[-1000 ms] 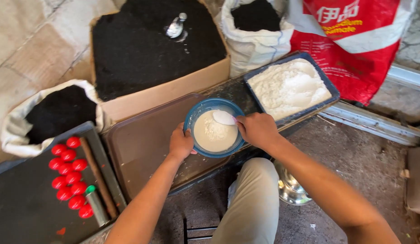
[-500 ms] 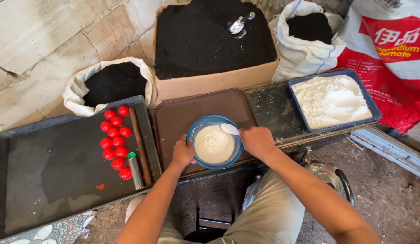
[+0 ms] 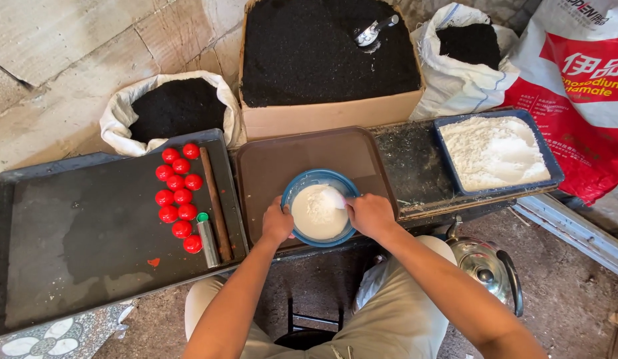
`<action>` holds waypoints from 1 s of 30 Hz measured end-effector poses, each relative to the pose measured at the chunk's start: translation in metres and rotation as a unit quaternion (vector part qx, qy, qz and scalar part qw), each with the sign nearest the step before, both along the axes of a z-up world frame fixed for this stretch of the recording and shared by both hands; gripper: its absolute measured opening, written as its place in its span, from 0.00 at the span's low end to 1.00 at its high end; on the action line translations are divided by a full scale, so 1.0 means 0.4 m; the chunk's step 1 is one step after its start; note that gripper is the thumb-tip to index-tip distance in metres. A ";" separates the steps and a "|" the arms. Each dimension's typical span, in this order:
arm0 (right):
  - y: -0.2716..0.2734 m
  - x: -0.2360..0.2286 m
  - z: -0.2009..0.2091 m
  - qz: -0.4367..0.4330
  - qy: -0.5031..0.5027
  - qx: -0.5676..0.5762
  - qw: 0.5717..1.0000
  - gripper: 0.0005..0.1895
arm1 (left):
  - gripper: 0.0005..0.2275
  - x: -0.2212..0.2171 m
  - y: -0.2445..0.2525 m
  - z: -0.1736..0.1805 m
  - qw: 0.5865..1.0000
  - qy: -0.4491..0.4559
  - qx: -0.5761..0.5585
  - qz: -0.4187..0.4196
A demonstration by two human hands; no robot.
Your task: Mixing flour and liquid in a bowl using a spoon, adding more flour from a tray and water from a kettle.
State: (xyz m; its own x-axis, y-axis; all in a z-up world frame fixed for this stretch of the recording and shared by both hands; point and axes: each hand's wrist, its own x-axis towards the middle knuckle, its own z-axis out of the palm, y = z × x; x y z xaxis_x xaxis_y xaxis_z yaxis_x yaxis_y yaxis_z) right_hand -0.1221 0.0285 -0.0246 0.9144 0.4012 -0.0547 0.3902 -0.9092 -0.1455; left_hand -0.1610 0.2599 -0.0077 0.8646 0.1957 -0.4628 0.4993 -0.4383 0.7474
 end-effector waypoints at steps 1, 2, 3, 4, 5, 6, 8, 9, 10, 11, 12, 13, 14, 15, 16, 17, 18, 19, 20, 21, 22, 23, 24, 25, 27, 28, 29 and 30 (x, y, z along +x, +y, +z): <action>0.004 0.000 0.000 0.000 0.000 0.000 1.000 0.12 | 0.20 0.003 0.003 0.006 1.000 0.000 0.000 0.000; 0.006 0.000 -0.001 0.011 -0.006 0.012 1.000 0.12 | 0.20 0.005 0.004 0.011 1.000 -0.004 0.015 -0.006; 0.003 -0.007 -0.003 0.022 -0.009 0.022 0.999 0.11 | 0.20 0.003 0.000 0.013 0.999 -0.006 0.029 -0.014; -0.005 -0.022 0.004 0.020 -0.007 0.021 1.000 0.11 | 0.20 0.003 -0.005 0.011 1.000 -0.004 0.027 -0.015; -0.008 -0.033 0.011 0.041 0.005 0.024 0.999 0.10 | 0.20 0.004 -0.005 0.011 1.000 -0.006 0.020 -0.010; -0.010 -0.044 0.018 0.061 0.017 0.028 0.998 0.10 | 0.19 0.006 -0.005 0.011 1.000 -0.009 0.014 -0.006; -0.008 -0.056 0.076 0.072 0.021 -0.008 0.997 0.11 | 0.19 0.034 0.012 -0.068 1.000 -0.007 -0.006 0.000; -0.010 -0.062 0.104 0.084 0.023 -0.043 0.995 0.13 | 0.19 0.049 0.018 -0.109 1.000 -0.006 -0.025 0.007; -0.028 -0.043 0.102 0.083 0.024 -0.044 0.995 0.13 | 0.19 0.056 0.014 -0.107 1.000 -0.006 -0.027 0.007; -0.042 -0.029 0.098 0.072 0.010 -0.081 0.994 0.12 | 0.19 0.056 0.016 -0.104 1.000 -0.003 -0.024 0.003; -0.054 -0.015 0.095 0.061 -0.003 -0.118 0.991 0.11 | 0.20 0.055 0.018 -0.102 1.000 0.000 -0.021 -0.001; -0.061 0.006 0.078 0.062 -0.003 -0.117 0.991 0.11 | 0.20 0.054 0.018 -0.105 1.000 0.000 -0.021 -0.001; -0.069 0.026 0.062 0.052 -0.010 -0.112 0.992 0.11 | 0.20 0.052 0.017 -0.107 1.000 0.000 -0.024 0.001; -0.077 0.049 0.047 0.042 -0.019 -0.107 0.993 0.11 | 0.20 0.053 0.015 -0.108 1.000 -0.001 -0.028 0.002; -0.070 0.053 0.011 0.042 -0.020 -0.107 0.993 0.11 | 0.20 0.052 0.013 -0.097 1.000 -0.001 -0.027 0.002; -0.064 0.058 -0.026 0.048 -0.020 -0.116 0.992 0.11 | 0.20 0.051 0.010 -0.087 1.000 0.002 -0.016 -0.006; -0.058 0.064 -0.063 0.054 -0.020 -0.125 0.991 0.10 | 0.20 0.051 0.008 -0.077 1.000 0.006 -0.004 -0.014; -0.051 0.066 -0.037 0.054 -0.018 -0.125 0.991 0.10 | 0.20 0.040 0.000 -0.045 1.000 0.007 -0.005 -0.015; -0.043 0.068 -0.012 0.011 0.040 -0.089 0.995 0.11 | 0.20 0.029 -0.007 -0.013 1.000 0.008 0.012 -0.020; -0.028 0.075 0.015 -0.029 0.096 -0.051 0.994 0.14 | 0.20 0.021 -0.008 0.022 0.999 0.007 0.030 -0.022; -0.022 0.072 0.011 -0.028 0.096 -0.050 0.994 0.14 | 0.20 0.018 -0.006 0.018 0.999 0.008 0.030 -0.021; -0.022 0.070 0.009 -0.041 0.111 -0.038 0.992 0.14 | 0.20 0.018 -0.008 0.015 0.999 0.003 0.032 -0.020; -0.021 0.069 0.007 -0.054 0.126 -0.026 0.990 0.15 | 0.20 0.019 -0.011 0.013 0.999 -0.002 0.034 -0.019; -0.010 0.069 0.019 -0.052 0.125 -0.026 0.991 0.15 | 0.20 0.022 -0.007 0.007 0.999 -0.003 0.035 -0.016; 0.007 0.058 0.039 -0.049 0.133 -0.038 0.989 0.15 | 0.20 0.020 -0.005 -0.007 1.000 -0.003 0.023 -0.021; 0.014 0.057 0.033 -0.048 0.136 -0.038 0.989 0.15 | 0.20 0.014 -0.005 0.004 1.000 0.000 0.023 -0.021; 0.019 0.062 0.029 -0.045 0.133 -0.038 0.989 0.15 | 0.20 0.015 -0.009 0.016 0.999 -0.003 0.031 -0.023; 0.023 0.067 0.026 -0.041 0.130 -0.037 0.990 0.15 | 0.20 0.015 -0.012 0.029 0.999 -0.005 0.040 -0.024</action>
State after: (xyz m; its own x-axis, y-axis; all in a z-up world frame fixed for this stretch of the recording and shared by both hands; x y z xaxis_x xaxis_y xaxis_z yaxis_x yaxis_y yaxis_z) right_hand -0.0954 0.0377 -0.0143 0.8953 0.3116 -0.3183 0.2724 -0.9484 -0.1622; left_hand -0.1548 0.2552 0.0039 0.8789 0.1894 -0.4378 0.4679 -0.5210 0.7139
